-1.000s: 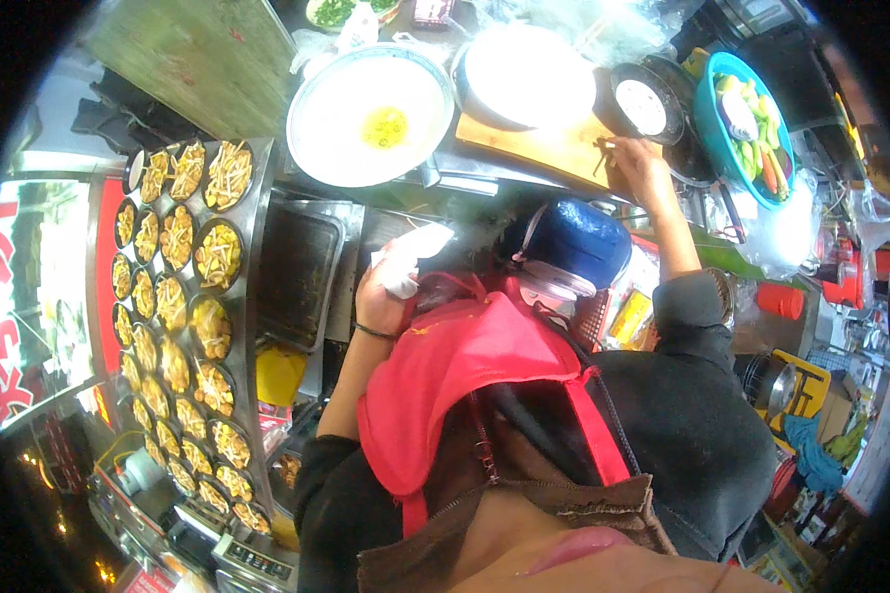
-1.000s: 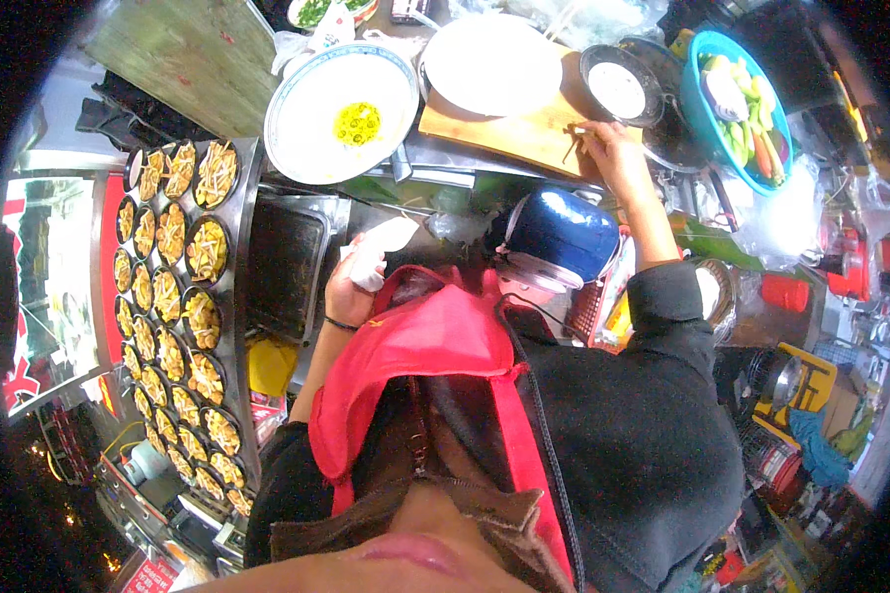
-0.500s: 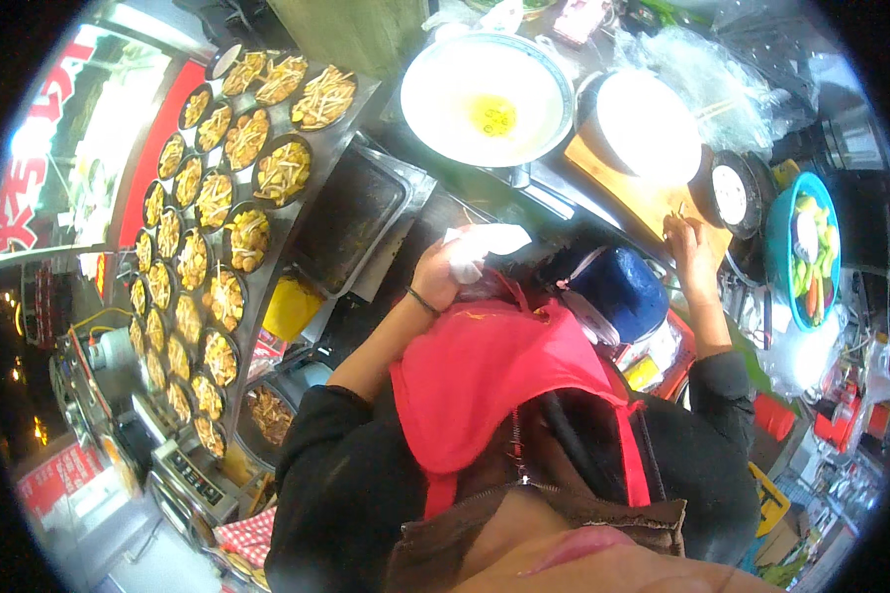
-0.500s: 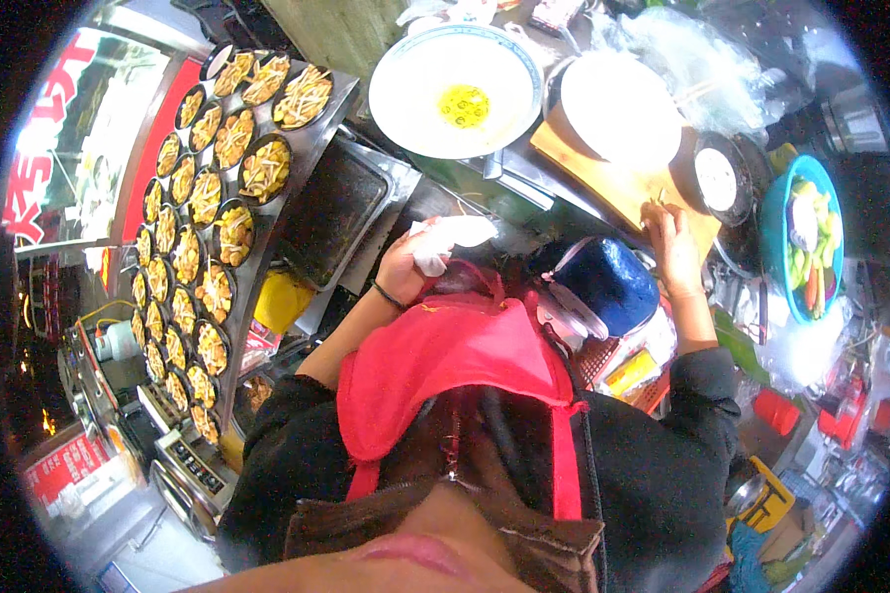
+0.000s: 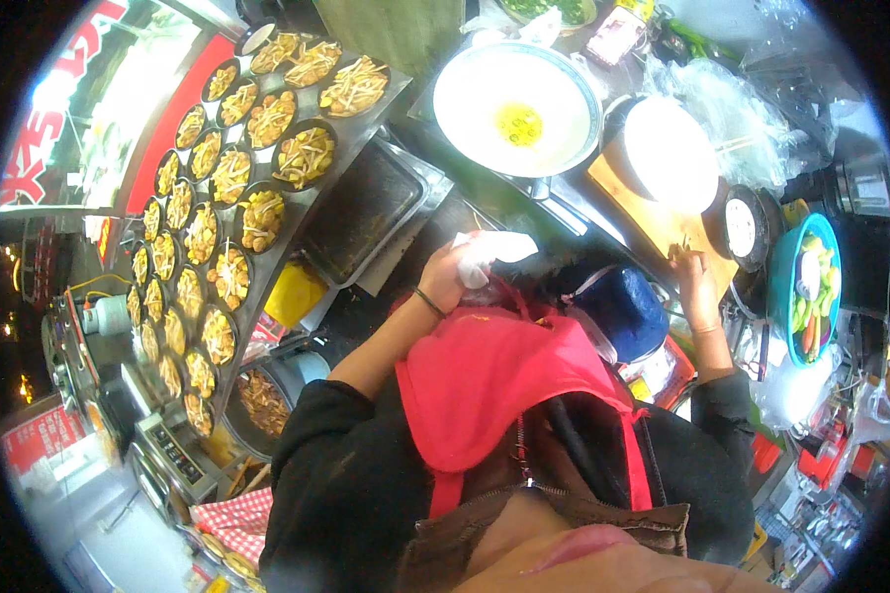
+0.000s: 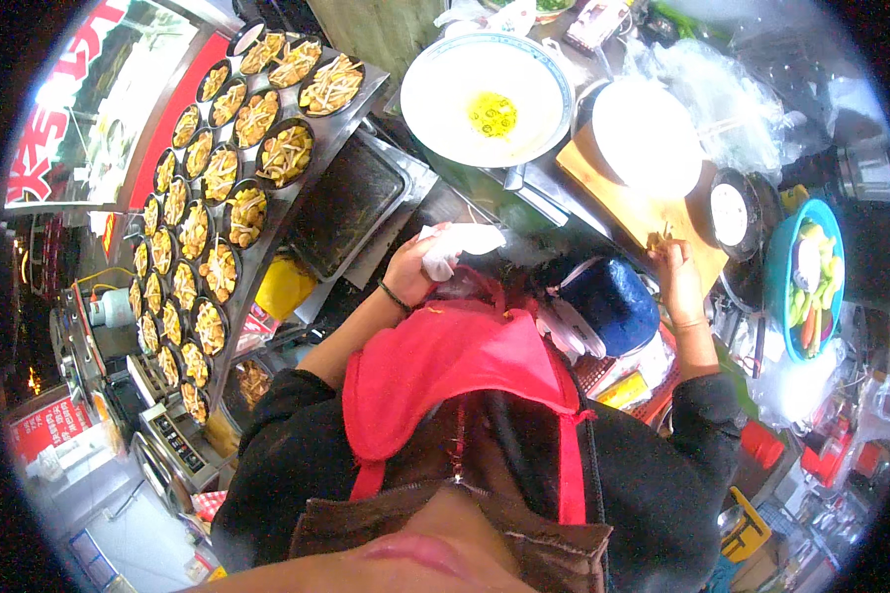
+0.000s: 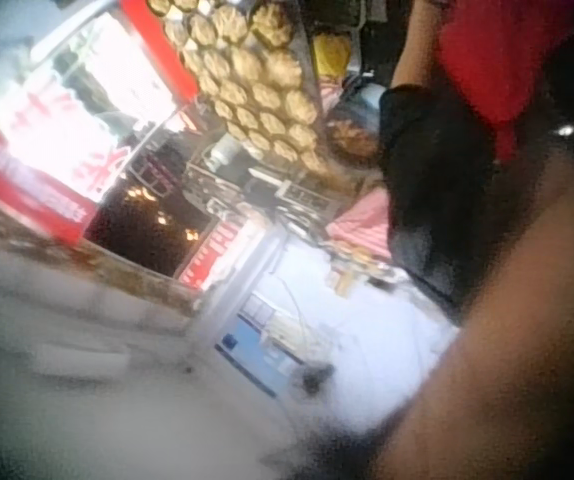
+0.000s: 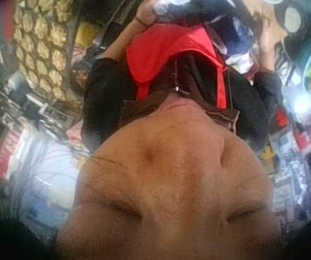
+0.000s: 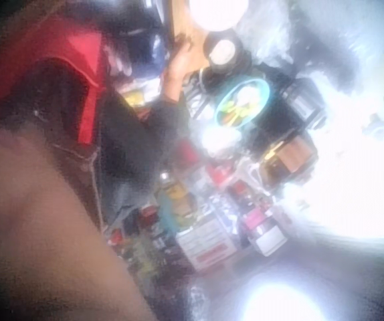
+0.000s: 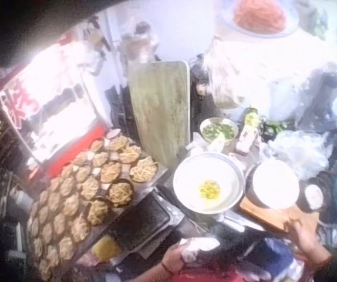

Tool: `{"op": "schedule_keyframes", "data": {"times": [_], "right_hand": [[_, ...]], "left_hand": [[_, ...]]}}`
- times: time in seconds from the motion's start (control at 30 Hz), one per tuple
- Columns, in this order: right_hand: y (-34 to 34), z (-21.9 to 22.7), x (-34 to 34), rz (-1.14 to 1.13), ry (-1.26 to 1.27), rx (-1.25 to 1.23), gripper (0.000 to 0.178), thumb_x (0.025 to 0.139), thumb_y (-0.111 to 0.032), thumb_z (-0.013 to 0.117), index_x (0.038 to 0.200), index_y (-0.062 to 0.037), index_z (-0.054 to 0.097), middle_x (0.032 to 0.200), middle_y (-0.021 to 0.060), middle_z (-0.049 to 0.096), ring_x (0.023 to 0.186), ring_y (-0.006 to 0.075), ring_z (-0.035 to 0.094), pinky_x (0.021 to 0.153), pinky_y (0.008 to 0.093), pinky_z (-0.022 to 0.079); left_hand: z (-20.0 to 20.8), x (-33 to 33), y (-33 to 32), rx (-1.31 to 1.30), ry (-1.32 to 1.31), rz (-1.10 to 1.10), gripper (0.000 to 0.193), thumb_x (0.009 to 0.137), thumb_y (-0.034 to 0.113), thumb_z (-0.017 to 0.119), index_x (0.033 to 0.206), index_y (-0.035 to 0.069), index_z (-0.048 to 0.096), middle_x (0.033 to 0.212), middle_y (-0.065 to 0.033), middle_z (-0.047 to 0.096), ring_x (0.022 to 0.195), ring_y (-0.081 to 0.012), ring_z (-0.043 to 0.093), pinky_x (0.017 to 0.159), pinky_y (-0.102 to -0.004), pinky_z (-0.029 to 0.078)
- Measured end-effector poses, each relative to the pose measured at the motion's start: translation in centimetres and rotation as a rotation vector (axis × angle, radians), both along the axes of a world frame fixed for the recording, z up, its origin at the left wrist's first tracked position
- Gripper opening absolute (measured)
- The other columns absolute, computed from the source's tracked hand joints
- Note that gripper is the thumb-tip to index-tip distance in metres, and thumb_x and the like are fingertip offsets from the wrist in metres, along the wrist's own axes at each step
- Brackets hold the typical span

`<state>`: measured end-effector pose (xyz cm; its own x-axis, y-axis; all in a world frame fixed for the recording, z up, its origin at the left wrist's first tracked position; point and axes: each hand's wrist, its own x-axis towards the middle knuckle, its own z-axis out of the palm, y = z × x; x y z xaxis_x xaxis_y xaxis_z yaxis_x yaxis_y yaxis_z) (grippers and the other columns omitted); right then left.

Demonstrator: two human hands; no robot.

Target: The person assembles food by placing bean sprouts into many small black bowls arranged on a tray. They use both hands to pick up sprouts from a white bowl and distribute them across the bowls, then briefly wipe their hands with a tissue.

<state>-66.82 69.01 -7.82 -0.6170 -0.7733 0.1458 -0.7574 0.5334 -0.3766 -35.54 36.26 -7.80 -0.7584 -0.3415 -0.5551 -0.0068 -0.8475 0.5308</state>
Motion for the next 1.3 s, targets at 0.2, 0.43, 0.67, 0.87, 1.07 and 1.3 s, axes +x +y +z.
{"op": "schedule_keyframes", "data": {"times": [0.2, 0.43, 0.67, 0.87, 1.07, 1.3], "right_hand": [[-3.4, 3.6, 1.6, -0.173, 0.030, -0.018, 0.012, 0.084, -0.009, 0.056, 0.092, 0.0001, 0.057, 0.078, 0.0131, 0.059, 0.066, 0.0198, 0.056, 0.058, 0.0345, 0.044], [-7.4, 10.8, 6.5, -0.501, -0.979, -0.172, 0.019, 0.092, -0.024, 0.051, 0.097, -0.0060, 0.055, 0.065, -0.0056, 0.047, 0.053, 0.0031, 0.042, 0.046, 0.0167, 0.034], [-20.5, 13.2, 13.4, -0.137, -1.211, -0.110, 0.022, 0.087, -0.031, 0.059, 0.093, -0.0113, 0.053, 0.068, -0.0079, 0.043, 0.050, 0.0003, 0.034, 0.043, 0.0149, 0.025], [-35.8, 10.7, 16.7, 0.129, -1.147, -0.002, 0.017, 0.090, -0.027, 0.053, 0.089, -0.0094, 0.053, 0.066, -0.0060, 0.043, 0.049, 0.0019, 0.034, 0.042, 0.0169, 0.026], [-55.1, 13.0, 24.4, 0.393, -0.588, 0.019, 0.033, 0.087, -0.034, 0.058, 0.093, -0.0011, 0.059, 0.073, 0.0037, 0.058, 0.063, 0.0114, 0.052, 0.057, 0.0270, 0.042], [-71.7, 9.9, 30.1, 0.527, -0.138, 0.118, 0.036, 0.083, -0.034, 0.060, 0.101, -0.0030, 0.061, 0.087, 0.0125, 0.066, 0.076, 0.0219, 0.063, 0.070, 0.0310, 0.048]], "left_hand": [[-1.9, 1.9, -1.2, -0.088, 0.003, -0.075, 0.028, 0.089, 0.016, 0.048, 0.111, 0.000, 0.052, 0.088, -0.0075, 0.062, 0.069, -0.0156, 0.059, 0.062, -0.0268, 0.049], [0.1, 5.0, -4.0, 0.049, 0.084, 0.166, 0.027, 0.089, 0.015, 0.051, 0.113, 0.001, 0.051, 0.090, -0.0115, 0.061, 0.069, -0.0177, 0.059, 0.058, -0.0274, 0.049], [2.5, 12.9, -9.6, -0.034, 0.217, 0.229, 0.035, 0.088, 0.016, 0.053, 0.118, 0.000, 0.047, 0.090, -0.0132, 0.060, 0.071, -0.0168, 0.059, 0.059, -0.0260, 0.049], [4.6, 22.1, -13.2, 0.106, 0.372, 0.460, 0.034, 0.088, 0.016, 0.054, 0.118, 0.001, 0.048, 0.099, -0.0130, 0.058, 0.080, -0.0205, 0.059, 0.069, -0.0300, 0.050], [4.6, 27.1, -15.9, 0.044, 0.305, 0.543, 0.034, 0.089, 0.017, 0.054, 0.119, 0.002, 0.049, 0.104, -0.0127, 0.056, 0.085, -0.0211, 0.058, 0.068, -0.0300, 0.049], [4.2, 30.0, -17.7, 0.118, 0.270, 0.593, 0.033, 0.088, 0.016, 0.054, 0.118, 0.003, 0.049, 0.103, -0.0108, 0.056, 0.084, -0.0205, 0.059, 0.068, -0.0314, 0.050]]}}
